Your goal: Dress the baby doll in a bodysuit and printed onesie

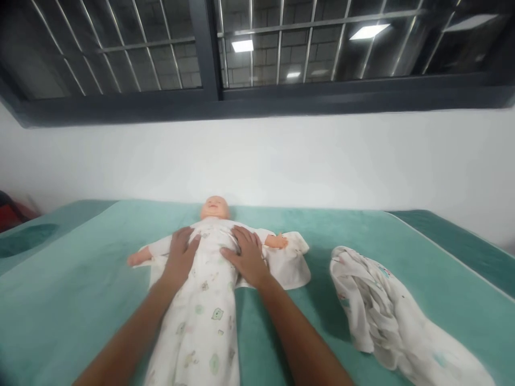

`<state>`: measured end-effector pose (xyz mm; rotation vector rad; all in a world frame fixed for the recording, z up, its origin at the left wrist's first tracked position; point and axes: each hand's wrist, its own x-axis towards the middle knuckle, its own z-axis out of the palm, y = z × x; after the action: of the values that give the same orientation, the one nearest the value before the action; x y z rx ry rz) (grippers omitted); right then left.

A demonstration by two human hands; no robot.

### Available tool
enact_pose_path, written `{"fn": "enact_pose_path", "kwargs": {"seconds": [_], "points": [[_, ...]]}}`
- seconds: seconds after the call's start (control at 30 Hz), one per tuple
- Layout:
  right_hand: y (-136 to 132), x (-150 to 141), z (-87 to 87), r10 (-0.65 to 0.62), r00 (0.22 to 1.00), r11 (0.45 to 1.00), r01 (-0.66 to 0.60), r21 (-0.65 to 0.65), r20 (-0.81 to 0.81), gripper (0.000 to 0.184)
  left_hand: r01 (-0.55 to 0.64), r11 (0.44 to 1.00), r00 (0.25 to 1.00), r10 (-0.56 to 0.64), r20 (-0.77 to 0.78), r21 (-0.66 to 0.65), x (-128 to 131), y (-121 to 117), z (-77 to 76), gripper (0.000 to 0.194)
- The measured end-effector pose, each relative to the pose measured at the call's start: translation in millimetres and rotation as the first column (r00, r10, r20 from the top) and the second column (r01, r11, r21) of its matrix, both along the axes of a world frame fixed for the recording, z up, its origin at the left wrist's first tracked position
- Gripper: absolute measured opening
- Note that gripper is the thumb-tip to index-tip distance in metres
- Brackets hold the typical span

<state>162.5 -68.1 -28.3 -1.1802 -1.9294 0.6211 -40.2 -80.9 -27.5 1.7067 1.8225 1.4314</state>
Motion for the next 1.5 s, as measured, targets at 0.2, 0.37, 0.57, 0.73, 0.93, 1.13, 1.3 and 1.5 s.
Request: {"fn": "enact_pose_path", "kwargs": {"seconds": [0.2, 0.37, 0.57, 0.73, 0.93, 1.13, 1.3, 1.5], "points": [[17, -3, -5.1, -0.092, 0.993, 0.995, 0.089, -0.050, -0.069, 0.043, -0.028, 0.997, 0.999, 0.026, 0.040, 0.070, 11, 3, -0.1, 0.027], [16, -8, -3.8, -0.123, 0.985, 0.992, 0.120, -0.029, -0.124, 0.035, -0.060, 0.987, 0.997, 0.067, -0.039, 0.146, 9, -7, 4.5, 0.022], [-1, -6, 0.6, -0.033, 0.918, 0.999, 0.019, -0.041, -0.395, 0.032, -0.143, 0.979, 0.978, 0.162, -0.130, 0.146, 8, -23, 8.1, 0.038], [-7, 8, -1.9, 0.003, 0.942, 0.979, -0.071, -0.192, -0.336, 0.049, 0.033, 0.999, 0.999, -0.034, -0.029, -0.030, -6, -29, 10.2, 0.047], [-34, 29, 14.4, 0.207, 0.978, 0.927, -0.209, -0.311, -0.040, 0.028, 0.441, 0.839, 0.897, -0.417, 0.145, -0.317, -50, -63, 19.8, 0.041], [-71, 17, 7.2, 0.080, 0.995, 0.945, -0.094, -0.314, -0.059, 0.020, 0.324, 0.917, 0.941, -0.339, -0.025, -0.234, -45, -90, 2.5, 0.012], [-84, 5, -4.3, -0.262, 0.926, 0.958, 0.215, -0.192, -0.271, 0.015, 0.184, 0.972, 0.983, -0.178, 0.055, -0.148, -29, -101, 0.6, 0.005], [-117, 14, 9.1, 0.111, 0.972, 0.928, -0.176, -0.328, -0.206, 0.023, 0.518, 0.797, 0.845, -0.532, 0.045, -0.312, -55, -137, 19.3, 0.041]]}}
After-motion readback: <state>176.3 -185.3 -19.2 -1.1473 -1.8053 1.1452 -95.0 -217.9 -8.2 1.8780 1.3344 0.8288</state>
